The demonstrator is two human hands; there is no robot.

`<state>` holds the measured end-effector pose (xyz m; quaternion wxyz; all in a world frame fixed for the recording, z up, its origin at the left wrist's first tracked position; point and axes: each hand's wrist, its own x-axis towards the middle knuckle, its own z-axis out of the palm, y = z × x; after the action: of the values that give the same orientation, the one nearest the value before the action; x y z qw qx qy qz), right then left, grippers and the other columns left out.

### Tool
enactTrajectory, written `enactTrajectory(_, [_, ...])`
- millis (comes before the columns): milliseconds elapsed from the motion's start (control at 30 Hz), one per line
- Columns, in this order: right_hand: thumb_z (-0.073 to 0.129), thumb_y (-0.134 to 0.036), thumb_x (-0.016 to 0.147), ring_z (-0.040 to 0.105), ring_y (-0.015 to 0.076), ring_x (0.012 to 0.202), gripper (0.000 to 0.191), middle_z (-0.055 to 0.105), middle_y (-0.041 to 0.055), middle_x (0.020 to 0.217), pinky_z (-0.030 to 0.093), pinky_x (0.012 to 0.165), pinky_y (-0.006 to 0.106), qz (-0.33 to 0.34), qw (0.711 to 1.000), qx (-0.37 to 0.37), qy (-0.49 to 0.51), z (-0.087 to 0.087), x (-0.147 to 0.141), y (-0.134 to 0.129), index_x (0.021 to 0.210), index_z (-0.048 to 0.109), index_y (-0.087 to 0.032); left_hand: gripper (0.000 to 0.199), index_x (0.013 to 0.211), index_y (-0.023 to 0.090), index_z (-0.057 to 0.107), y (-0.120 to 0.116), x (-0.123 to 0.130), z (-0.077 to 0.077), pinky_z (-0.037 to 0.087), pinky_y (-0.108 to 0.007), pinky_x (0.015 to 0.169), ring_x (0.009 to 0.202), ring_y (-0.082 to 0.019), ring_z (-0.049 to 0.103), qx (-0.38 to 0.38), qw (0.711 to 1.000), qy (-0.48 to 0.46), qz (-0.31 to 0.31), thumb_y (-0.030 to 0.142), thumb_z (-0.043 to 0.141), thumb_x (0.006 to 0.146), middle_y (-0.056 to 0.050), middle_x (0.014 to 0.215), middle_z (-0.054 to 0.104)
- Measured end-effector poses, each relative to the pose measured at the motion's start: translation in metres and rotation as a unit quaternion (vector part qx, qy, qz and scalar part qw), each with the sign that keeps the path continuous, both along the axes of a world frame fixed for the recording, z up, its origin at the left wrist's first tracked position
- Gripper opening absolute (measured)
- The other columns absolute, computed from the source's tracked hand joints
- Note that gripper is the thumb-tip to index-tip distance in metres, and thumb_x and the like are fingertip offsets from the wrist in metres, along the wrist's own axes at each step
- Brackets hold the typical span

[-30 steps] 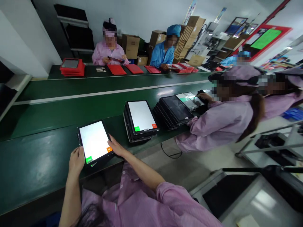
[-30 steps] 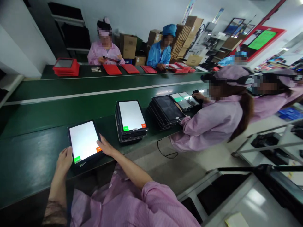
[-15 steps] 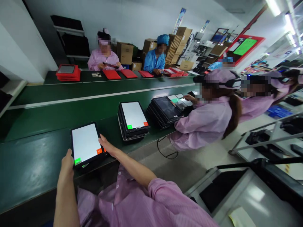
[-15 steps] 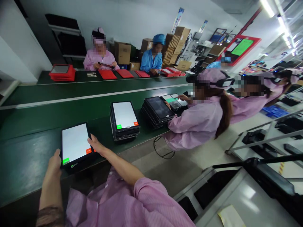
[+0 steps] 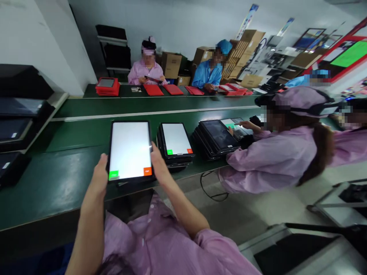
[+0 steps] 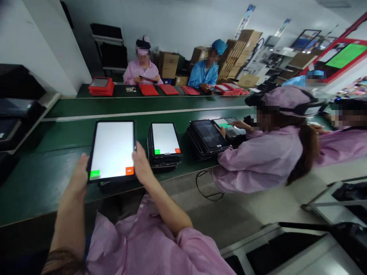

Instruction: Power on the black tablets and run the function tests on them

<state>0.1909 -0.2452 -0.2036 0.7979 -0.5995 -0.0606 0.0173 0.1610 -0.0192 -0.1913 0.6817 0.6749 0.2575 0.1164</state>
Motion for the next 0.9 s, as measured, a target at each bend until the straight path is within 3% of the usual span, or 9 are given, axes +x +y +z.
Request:
enactTrajectory(67, [0.065,-0.074,0.102,0.043,0.0297,0.167,0.072,0.060,-0.0020,0.168,0.026,0.143,0.056,-0.055,0.997,-0.005,-0.055,0.020,0.011,-0.035,0.159,0.064,-0.031,0.068,0.111,0.013,0.081,-0.034,0.026,0.026,0.055,-0.052,0.119,0.132,-0.038,0.071,0.057,0.995,-0.041,-0.067,0.074,0.051,0.104,-0.013,0.112,0.084])
enactTrajectory(167, [0.062,-0.072,0.104,0.058,0.0291,0.156,0.063,0.074,0.0019,0.151,0.041,0.136,0.058,-0.108,0.993,0.010,-0.053,0.040,0.032,-0.090,0.150,0.071,-0.029,0.073,0.109,0.012,0.082,-0.087,0.066,0.047,0.047,-0.056,0.124,0.138,-0.042,0.068,0.122,0.978,-0.051,-0.162,0.074,0.043,0.110,-0.018,0.120,0.083])
enactTrajectory(233, [0.061,-0.071,0.105,0.064,0.0282,0.151,0.059,0.077,0.0042,0.146,0.050,0.129,0.055,-0.113,0.992,0.021,-0.044,0.048,0.048,-0.124,0.146,0.075,-0.029,0.076,0.115,0.012,0.082,-0.119,0.089,0.050,0.043,-0.056,0.126,0.142,-0.044,0.066,0.139,0.962,-0.066,-0.225,0.074,0.038,0.111,-0.021,0.131,0.080])
enactTrajectory(367, [0.054,-0.068,0.110,0.064,0.0283,0.150,0.057,0.081,0.0086,0.139,0.053,0.126,0.053,-0.115,0.993,0.018,-0.035,0.051,0.084,-0.173,0.138,0.079,-0.026,0.084,0.123,0.012,0.082,-0.162,0.110,0.042,0.039,-0.056,0.129,0.151,-0.045,0.059,0.154,0.937,-0.065,-0.307,0.077,0.030,0.111,-0.024,0.142,0.076])
enactTrajectory(533, [0.064,-0.074,0.102,0.077,0.0291,0.131,0.058,0.087,0.0096,0.119,0.059,0.117,0.052,-0.134,0.991,-0.015,0.008,0.025,0.121,-0.192,0.119,0.087,-0.023,0.074,0.133,0.015,0.081,-0.165,0.105,0.023,0.026,-0.050,0.139,0.165,-0.038,0.043,0.181,0.927,-0.129,-0.303,0.071,0.038,0.112,-0.020,0.160,0.066])
enactTrajectory(667, [0.065,-0.075,0.100,0.078,0.0292,0.129,0.062,0.084,0.0104,0.130,0.058,0.118,0.052,-0.155,0.988,-0.017,-0.001,0.006,0.124,-0.195,0.127,0.085,-0.024,0.064,0.146,0.015,0.075,-0.152,0.108,0.010,0.032,-0.048,0.137,0.160,-0.034,0.052,0.153,0.939,-0.122,-0.283,0.059,0.041,0.114,-0.017,0.162,0.065])
enactTrajectory(767, [0.060,-0.078,0.100,0.076,0.0293,0.133,0.069,0.081,0.0116,0.139,0.055,0.121,0.053,-0.165,0.986,-0.009,-0.014,-0.002,0.112,-0.194,0.138,0.080,-0.023,0.058,0.150,0.013,0.072,-0.149,0.133,-0.001,0.034,-0.045,0.136,0.158,-0.031,0.054,0.161,0.950,-0.130,-0.236,0.048,0.040,0.115,-0.016,0.163,0.064])
enactTrajectory(900, [0.053,-0.079,0.101,0.076,0.0287,0.131,0.074,0.081,0.0110,0.139,0.053,0.122,0.050,-0.230,0.972,-0.025,-0.035,-0.013,0.091,-0.185,0.139,0.080,-0.022,0.056,0.151,0.012,0.069,-0.153,0.192,-0.016,0.034,-0.043,0.135,0.157,-0.029,0.054,0.149,0.965,-0.139,-0.164,0.039,0.035,0.116,-0.018,0.164,0.062])
